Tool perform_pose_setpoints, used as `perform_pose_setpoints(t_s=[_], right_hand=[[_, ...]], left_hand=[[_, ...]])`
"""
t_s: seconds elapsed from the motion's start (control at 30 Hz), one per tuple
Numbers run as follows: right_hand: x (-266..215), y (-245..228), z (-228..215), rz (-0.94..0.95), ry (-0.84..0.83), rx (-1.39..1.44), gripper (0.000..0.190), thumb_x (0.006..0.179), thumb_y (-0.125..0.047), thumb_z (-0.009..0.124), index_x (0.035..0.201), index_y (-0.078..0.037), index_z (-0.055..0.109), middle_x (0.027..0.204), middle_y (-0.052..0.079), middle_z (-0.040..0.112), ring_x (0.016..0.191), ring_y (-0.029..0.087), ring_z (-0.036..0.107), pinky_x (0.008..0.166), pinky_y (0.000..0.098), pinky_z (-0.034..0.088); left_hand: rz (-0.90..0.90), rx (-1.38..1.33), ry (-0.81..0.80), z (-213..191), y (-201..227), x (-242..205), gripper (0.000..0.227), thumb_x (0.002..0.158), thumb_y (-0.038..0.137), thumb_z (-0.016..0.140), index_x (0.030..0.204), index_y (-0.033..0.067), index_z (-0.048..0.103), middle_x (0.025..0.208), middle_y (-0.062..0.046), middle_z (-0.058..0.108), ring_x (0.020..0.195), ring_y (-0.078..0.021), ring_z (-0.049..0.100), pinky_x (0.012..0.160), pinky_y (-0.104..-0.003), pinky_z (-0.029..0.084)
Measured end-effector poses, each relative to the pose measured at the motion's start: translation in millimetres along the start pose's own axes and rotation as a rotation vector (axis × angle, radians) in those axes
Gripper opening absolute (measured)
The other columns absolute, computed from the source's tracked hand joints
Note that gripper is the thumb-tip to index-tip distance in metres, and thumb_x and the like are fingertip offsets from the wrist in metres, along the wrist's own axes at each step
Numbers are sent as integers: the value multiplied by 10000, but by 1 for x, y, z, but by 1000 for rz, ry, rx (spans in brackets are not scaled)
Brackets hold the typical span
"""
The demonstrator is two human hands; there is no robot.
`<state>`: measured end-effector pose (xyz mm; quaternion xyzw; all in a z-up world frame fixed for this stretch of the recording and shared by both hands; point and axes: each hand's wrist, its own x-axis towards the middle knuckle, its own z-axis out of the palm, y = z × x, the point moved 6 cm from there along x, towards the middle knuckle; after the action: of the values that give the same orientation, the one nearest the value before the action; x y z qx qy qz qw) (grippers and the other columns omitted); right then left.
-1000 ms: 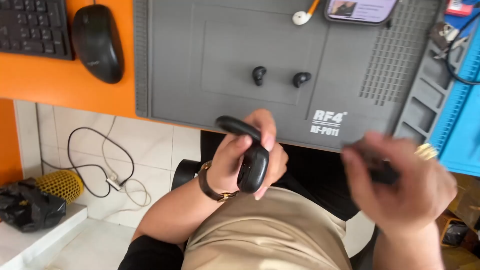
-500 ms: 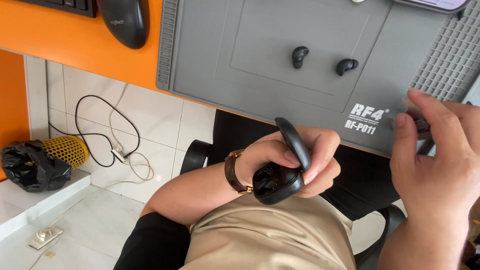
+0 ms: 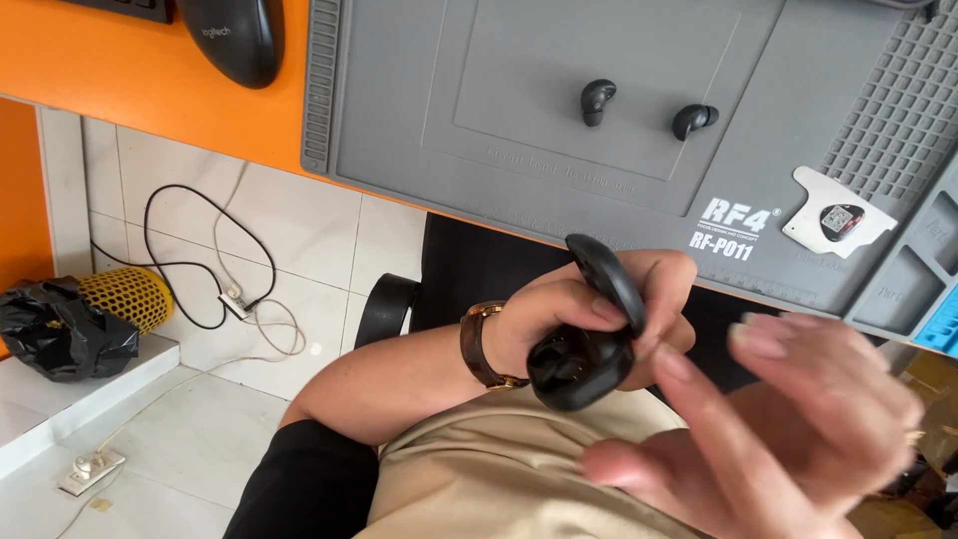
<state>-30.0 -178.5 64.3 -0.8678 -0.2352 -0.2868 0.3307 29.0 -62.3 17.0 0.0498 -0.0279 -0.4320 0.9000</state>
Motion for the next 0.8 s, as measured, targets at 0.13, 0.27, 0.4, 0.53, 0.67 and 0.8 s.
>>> perform_pose_setpoints(t_s=[0.13,0.27,0.4,0.53,0.67,0.8], right_hand=[[-6,-9,2,-20,-74,-2,816,932,-780,918,1219,-31,766,1248,185,545,1093,335,621,768,525,647],[-14,-24,0,76,-73,43,583,919,-414,1144,1246,-149,742,1238,41,561,1095,273,667,982,483,603],[-28,-27,13,51,257,20,528,907,-280,1012,1275,-325,637,1273,-64,469,985,203,605,1012,444,505],[-38,-23,13,224,305,132,642,864,-261,934,1352,-232,517,1188,-53,521,906,66,637,1013,351,497],[-32,-25,20,111,368,71,533,879,-353,936,1280,-281,591,1161,-14,494,948,84,575,945,344,492],[-37,-35,18,125,269,-3,455,820,-286,1056,1003,-392,653,1211,-11,459,963,101,579,983,369,459]], left_hand=[[46,104,-2,-7,-1,-9,297,1039,360,694,1040,100,550,847,-71,600,778,-156,557,763,-292,411],[152,279,24,-4,2,-12,363,1049,451,730,1034,120,580,836,-19,545,724,-121,453,697,-267,320],[152,256,-18,-4,-6,-14,342,1069,433,737,1059,121,598,921,-4,634,713,-133,448,687,-288,331],[128,221,-35,0,-6,-13,327,1052,424,737,1036,127,600,893,5,634,679,-134,400,652,-291,281],[82,147,-18,0,-8,-12,297,1019,405,714,1021,129,603,888,12,627,721,-132,425,681,-286,310],[70,57,-16,2,-11,-8,272,1028,372,672,997,116,586,868,10,567,711,-130,462,671,-270,332]])
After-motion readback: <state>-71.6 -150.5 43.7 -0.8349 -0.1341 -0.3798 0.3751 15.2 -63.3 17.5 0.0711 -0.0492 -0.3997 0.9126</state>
